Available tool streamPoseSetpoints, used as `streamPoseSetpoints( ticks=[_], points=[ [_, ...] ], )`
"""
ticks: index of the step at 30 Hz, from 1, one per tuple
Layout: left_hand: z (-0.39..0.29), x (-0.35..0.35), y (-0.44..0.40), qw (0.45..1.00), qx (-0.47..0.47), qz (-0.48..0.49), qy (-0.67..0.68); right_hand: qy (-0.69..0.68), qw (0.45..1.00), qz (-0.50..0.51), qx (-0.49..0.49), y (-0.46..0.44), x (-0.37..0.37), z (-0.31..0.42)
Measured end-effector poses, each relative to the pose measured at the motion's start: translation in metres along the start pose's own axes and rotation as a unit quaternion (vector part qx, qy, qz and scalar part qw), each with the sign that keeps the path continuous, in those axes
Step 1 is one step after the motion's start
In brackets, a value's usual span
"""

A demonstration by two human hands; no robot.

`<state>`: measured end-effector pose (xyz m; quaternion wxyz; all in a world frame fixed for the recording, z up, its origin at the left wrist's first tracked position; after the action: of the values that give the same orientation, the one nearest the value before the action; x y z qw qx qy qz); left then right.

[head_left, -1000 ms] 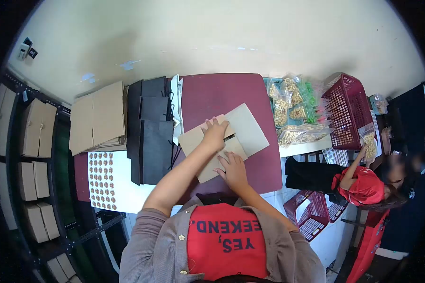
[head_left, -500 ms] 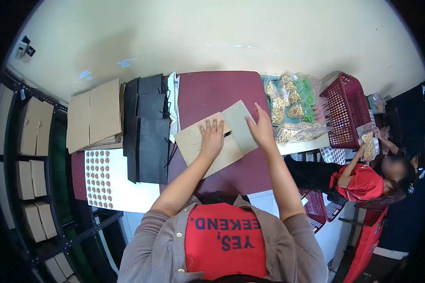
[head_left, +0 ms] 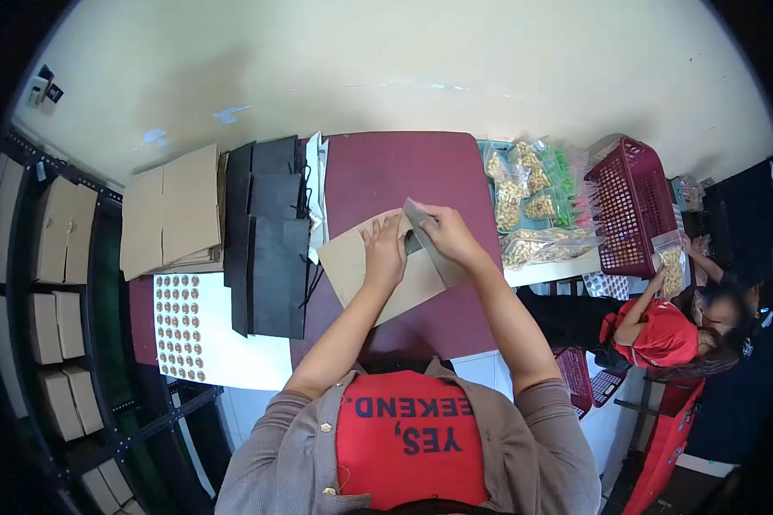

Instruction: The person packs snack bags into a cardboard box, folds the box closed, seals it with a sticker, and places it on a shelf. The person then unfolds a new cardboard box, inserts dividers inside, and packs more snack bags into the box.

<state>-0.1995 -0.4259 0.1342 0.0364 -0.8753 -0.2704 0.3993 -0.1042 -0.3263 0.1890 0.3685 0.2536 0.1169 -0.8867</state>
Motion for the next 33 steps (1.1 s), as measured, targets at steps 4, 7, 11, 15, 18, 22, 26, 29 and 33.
streamPoseSetpoints(
  ticks=[4,7,11,15,18,22,26,29,33],
  points=[
    [-0.001,-0.005,-0.003,0.999,-0.024,-0.015,0.041,0.013,0.996,0.079,0.028,0.004,0.012,0.022],
    [0.001,-0.007,-0.003,0.997,-0.032,-0.023,0.062,-0.019,0.998,0.052,-0.011,0.009,0.018,0.025],
    [0.003,-0.009,-0.003,0.993,-0.054,-0.027,0.106,-0.008,0.993,-0.003,-0.114,0.015,0.031,0.019],
    [0.001,-0.018,-0.011,0.992,-0.058,-0.019,0.115,-0.001,0.997,0.007,-0.071,0.014,0.029,0.026],
    [-0.005,-0.025,-0.013,0.998,-0.014,-0.055,0.032,-0.076,0.997,-0.002,0.006,0.008,0.012,0.023],
    [-0.004,-0.033,-0.019,0.987,-0.064,-0.087,0.123,-0.117,0.992,0.04,0.033,0.008,0.003,0.012],
    [0.002,-0.03,-0.023,0.99,-0.085,-0.077,0.078,-0.115,0.989,0.086,0.045,0.004,0.007,0.018],
    [0.004,-0.031,-0.024,0.989,-0.105,-0.051,0.096,-0.073,0.993,0.084,0.027,0.001,0.016,0.025],
    [0.007,-0.031,-0.023,0.974,-0.097,-0.076,0.192,-0.007,0.999,0.045,0.015,0.004,0.012,0.031]
  ],
)
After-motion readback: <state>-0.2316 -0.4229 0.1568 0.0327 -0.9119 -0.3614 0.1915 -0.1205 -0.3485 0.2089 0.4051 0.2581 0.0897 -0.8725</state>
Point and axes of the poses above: each hand's wrist, its own y-axis away from the middle knuckle, its own x-axis out of the palm, z = x × y, the point moved 7 cm from there along -y, towards the middle knuckle, and after that the axes turned 2 degrees about -z, right-handed, at the moved point
